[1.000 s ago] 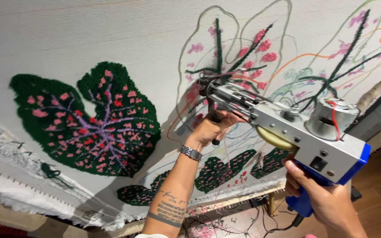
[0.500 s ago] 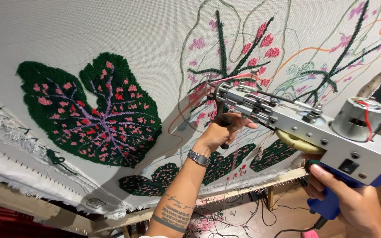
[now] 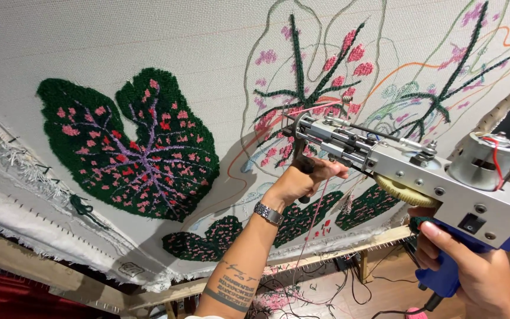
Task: Using a tufting gun to create a patterned rug design on a canvas frame.
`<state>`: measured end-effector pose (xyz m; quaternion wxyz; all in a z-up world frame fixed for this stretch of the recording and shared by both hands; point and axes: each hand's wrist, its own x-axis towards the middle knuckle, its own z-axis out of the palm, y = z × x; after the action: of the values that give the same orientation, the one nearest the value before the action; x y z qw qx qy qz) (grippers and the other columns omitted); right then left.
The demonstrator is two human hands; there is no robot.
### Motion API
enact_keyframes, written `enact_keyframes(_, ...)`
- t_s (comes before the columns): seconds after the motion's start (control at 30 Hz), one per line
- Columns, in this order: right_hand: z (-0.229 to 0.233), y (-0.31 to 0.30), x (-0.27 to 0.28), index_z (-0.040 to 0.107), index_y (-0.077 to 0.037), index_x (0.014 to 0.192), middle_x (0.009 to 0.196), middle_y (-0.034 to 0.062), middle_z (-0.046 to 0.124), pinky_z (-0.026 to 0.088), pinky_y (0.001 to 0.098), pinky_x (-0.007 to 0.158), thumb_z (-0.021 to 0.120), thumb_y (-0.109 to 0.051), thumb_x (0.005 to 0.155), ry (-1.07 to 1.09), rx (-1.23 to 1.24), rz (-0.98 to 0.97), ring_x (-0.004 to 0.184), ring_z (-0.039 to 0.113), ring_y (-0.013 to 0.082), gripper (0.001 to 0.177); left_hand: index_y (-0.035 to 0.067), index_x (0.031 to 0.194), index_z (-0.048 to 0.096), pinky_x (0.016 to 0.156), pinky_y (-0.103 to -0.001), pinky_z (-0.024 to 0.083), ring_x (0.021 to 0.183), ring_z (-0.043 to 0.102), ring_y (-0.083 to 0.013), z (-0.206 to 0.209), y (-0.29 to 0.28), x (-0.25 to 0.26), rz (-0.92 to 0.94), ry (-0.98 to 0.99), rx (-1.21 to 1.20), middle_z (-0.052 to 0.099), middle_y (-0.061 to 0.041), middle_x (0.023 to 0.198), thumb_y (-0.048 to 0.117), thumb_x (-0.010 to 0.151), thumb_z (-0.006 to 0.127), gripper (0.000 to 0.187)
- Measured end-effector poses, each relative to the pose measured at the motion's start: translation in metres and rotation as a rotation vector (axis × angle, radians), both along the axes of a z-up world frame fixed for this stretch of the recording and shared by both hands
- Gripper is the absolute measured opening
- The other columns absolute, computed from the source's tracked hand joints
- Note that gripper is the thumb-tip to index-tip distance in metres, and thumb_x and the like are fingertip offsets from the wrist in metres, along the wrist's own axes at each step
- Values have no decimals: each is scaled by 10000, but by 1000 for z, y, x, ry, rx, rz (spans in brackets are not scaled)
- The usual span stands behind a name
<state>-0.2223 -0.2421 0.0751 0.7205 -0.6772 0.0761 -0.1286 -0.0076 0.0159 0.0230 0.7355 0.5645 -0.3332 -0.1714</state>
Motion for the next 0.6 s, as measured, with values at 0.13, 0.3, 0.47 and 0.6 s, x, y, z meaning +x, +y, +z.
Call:
enact_keyframes(0.13,3,8,1,645,99,1141,681,111,513,396,369,464,690,-94,990,11,-9,18,553,504,215,249,1,1148,785,429,-250,366,439,407,-65,11,5,-11,16,-3,-12,782,-85,991,321,1024,702,353)
enact_keyframes(0.3,-1,8,9,608,89,1120,689,113,535,404,359,452,686,-86,989,-88,55,103,549,497,195,233,20,1133,775,399,-239,344,435,416,-56,10,5,-7,44,31,9,788,-53,1038,289,990,693,315)
enact_keyframes(0.47,8,18,11,658,117,1165,699,101,531,388,340,458,685,-85,987,-84,9,92,564,486,181,270,29,1139,776,384,-237,330,429,410,-50,11,8,-5,53,65,28,787,-52,1027,298,980,697,322)
enact_keyframes(0.6,9,21,14,674,120,1201,692,100,535,407,343,458,692,-89,985,-73,24,106,551,505,190,301,17,1138,772,379,-236,321,424,404,-50,12,8,0,60,85,34,792,-73,1028,318,971,710,350)
